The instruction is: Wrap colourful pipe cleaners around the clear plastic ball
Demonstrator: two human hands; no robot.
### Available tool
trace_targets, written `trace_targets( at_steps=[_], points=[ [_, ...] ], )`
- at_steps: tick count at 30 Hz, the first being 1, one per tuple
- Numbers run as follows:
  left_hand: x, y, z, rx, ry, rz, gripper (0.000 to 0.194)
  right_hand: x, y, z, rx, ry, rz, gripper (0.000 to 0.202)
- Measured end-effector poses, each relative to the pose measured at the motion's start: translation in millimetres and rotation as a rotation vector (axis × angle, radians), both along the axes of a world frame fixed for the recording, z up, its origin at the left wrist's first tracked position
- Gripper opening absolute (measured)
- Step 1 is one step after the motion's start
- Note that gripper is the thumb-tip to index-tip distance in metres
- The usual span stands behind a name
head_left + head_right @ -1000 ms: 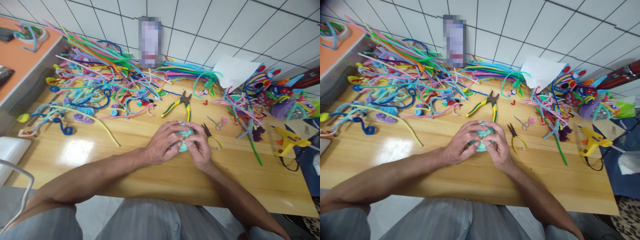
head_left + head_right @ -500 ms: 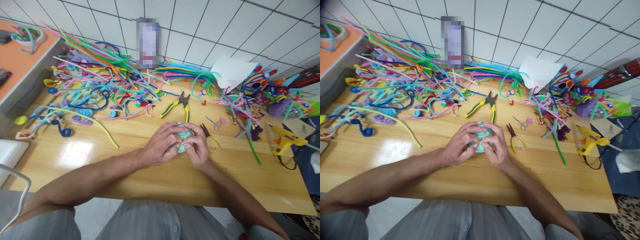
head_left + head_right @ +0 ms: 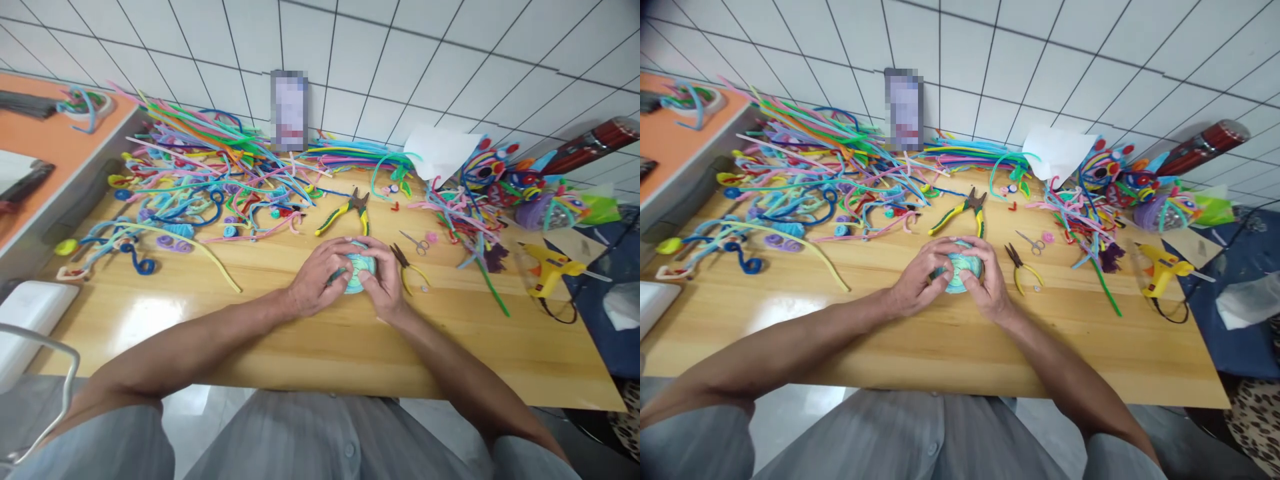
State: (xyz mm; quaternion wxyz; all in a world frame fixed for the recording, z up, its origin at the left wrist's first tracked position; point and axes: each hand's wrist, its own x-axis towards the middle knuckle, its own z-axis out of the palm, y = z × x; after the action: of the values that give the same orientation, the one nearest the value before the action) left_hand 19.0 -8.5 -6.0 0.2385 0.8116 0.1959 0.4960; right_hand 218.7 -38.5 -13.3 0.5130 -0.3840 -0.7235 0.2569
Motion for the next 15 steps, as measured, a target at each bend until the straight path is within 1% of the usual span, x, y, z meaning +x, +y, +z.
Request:
trace_targets(
  at_steps=[2, 5, 9, 11, 15],
  points=[
    [-0.8, 1.2, 0.0, 0.007, 0.007, -0.004, 0.009, 1.0, 0.6, -2.2, -0.015, -0.001, 0.002, 0.039],
    [-2.9, 2.8, -0.9, -0.012, 0.042, 0.013, 0.011, 3.8, 0.5, -2.9, 0.008, -0.046, 0.019, 0.053],
    [-5.3, 5.1, -3.3, -0.030, 0.050, 0.034, 0.013, 5.4, 1.3, -4.9, 0.028, -0.180, 0.025, 0.079],
    [-6.1, 6.1, -4.5, -0.031, 0.043, 0.027, 0.014, 4.8, 3.2, -8.9, 0.025, -0.225, 0.016, 0.090],
    [-8.4, 6.7, -5.4, -0.045, 0.049, 0.022, 0.018, 3.3, 8.1, -19.1, 0.027, -0.232, 0.012, 0.107]
  ],
)
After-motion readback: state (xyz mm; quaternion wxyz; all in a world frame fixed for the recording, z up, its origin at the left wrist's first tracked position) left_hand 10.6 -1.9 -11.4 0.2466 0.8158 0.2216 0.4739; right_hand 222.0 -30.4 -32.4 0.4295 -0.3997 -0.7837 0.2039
